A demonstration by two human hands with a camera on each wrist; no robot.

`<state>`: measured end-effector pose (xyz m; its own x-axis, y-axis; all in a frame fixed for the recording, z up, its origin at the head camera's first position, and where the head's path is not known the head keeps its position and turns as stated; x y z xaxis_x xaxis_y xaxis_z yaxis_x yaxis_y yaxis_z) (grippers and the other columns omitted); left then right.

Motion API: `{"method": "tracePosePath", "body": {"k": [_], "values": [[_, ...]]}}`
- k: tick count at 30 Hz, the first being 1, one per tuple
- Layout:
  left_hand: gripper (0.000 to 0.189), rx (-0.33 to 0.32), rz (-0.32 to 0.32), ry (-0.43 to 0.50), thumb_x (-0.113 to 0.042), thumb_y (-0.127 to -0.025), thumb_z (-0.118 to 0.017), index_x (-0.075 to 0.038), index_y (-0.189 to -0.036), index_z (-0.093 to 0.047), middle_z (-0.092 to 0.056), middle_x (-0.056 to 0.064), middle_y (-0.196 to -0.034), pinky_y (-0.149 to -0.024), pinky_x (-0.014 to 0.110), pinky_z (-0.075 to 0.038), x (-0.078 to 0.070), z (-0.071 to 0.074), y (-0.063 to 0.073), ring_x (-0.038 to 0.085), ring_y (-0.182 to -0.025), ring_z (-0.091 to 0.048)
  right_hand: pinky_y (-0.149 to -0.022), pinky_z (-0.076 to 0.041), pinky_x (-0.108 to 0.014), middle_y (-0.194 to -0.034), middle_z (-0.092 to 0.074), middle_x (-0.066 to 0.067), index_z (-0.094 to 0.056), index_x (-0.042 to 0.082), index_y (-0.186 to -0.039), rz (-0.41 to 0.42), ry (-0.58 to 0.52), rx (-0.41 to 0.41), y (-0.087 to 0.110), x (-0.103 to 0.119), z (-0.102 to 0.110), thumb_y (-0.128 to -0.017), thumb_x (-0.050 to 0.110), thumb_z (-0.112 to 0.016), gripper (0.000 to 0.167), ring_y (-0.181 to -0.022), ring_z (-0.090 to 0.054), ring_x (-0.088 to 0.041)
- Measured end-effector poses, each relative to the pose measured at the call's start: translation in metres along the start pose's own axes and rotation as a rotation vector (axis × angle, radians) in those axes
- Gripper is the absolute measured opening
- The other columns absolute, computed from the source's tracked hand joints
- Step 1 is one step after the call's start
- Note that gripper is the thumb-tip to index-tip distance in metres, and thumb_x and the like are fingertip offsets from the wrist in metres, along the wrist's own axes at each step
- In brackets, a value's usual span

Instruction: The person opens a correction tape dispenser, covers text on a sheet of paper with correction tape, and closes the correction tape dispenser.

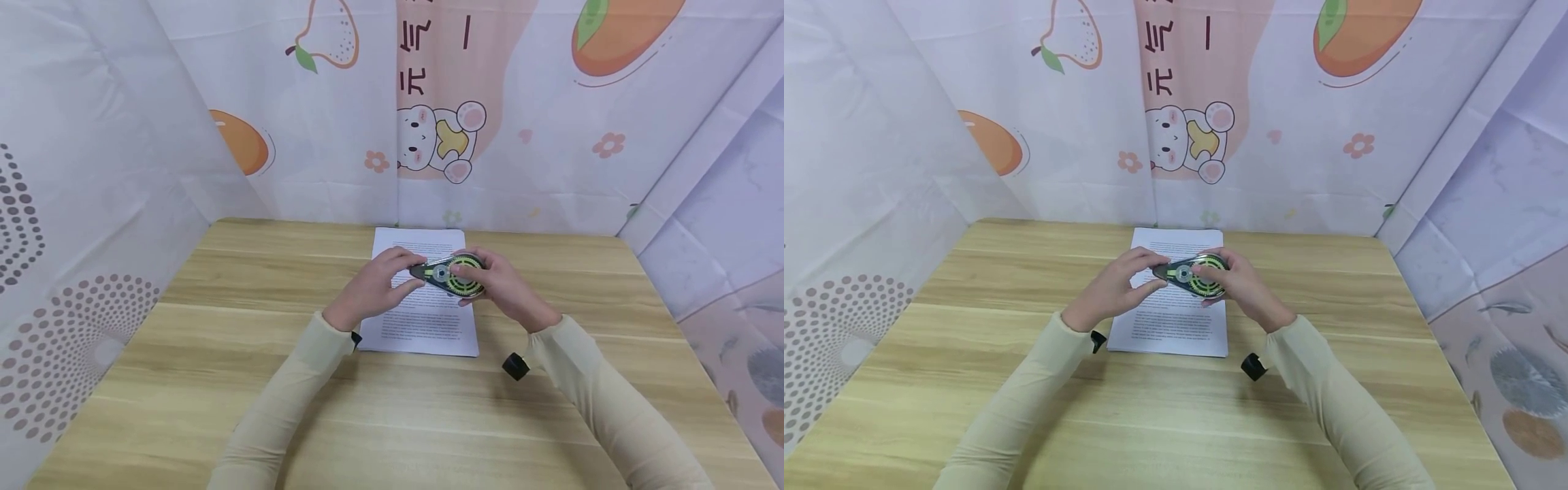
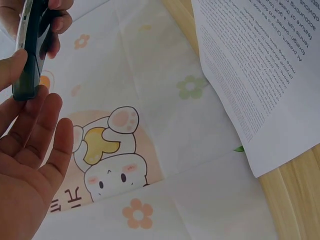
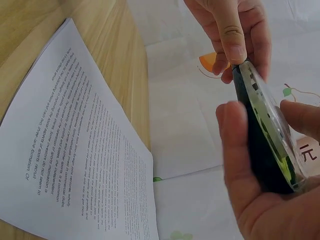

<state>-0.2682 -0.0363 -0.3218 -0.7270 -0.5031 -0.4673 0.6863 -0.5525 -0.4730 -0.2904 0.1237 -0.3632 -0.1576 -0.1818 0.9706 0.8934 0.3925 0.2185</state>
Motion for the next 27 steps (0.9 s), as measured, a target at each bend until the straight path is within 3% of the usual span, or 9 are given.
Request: {"method": "tracePosePath", "body": {"k": [10,17,22,27], "values": [[0.031,0.046,-0.057,-0.001,-0.019,-0.087,-0.066,-0.007,-0.115,-0.063,-0.063,0.003,-0.105,-0.089,0.027,-0.048,-0.002,-0.0028,0.0,0.012,-0.097,-0.057,-0.055,-0.053,-0.025,-0.097,-0.059,-0.005,-0.045,0.0,-0.122,-0.003,-0.034,0.039,0.0005,-0.002,-0.0001,-0.093,0.018,-0.056,0.036,-0.071,-0.063,-0.015],[0.034,0.08,-0.037,0.004,-0.019,-0.087,-0.066,-0.006,-0.118,-0.061,-0.062,0.003,-0.108,-0.089,0.027,-0.049,-0.0032,-0.0043,0.0003,0.012,-0.097,-0.057,-0.056,-0.052,-0.024,-0.098,-0.057,-0.004,-0.045,-0.001,-0.124,0.003,-0.004,0.04,0.0003,-0.0025,0.0017,-0.093,0.019,-0.055,0.039,-0.072,-0.061,-0.013],[0.044,0.071,-0.036,-0.028,-0.021,-0.082,-0.072,-0.005,-0.121,-0.061,-0.063,0.003,-0.108,-0.088,0.027,-0.049,-0.0041,-0.0042,-0.0005,0.013,-0.097,-0.058,-0.058,-0.053,-0.026,-0.099,-0.058,-0.004,-0.048,0.001,-0.123,0.003,0.018,0.024,0.0005,-0.0037,0.0032,-0.092,0.022,-0.057,0.038,-0.073,-0.059,-0.014],[0.037,0.042,-0.055,-0.043,-0.018,-0.08,-0.074,-0.006,-0.113,-0.065,-0.064,0.002,-0.102,-0.085,0.026,-0.049,-0.0063,-0.0019,-0.0015,0.012,-0.092,-0.059,-0.059,-0.053,-0.027,-0.102,-0.058,-0.007,-0.048,0.003,-0.123,0.0,0.033,0.025,-0.0007,-0.0055,0.0026,-0.091,0.025,-0.059,0.04,-0.075,-0.059,-0.016]]}}
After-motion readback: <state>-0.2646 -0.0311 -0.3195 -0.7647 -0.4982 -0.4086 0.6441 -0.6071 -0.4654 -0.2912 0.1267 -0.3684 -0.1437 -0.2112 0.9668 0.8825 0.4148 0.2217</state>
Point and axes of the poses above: each hand's wrist, its own y-axis away from the middle knuckle, its own z-axis out of the back of the hand, x = y × z, the point moved 8 cm from there along -y, towards the middle knuckle
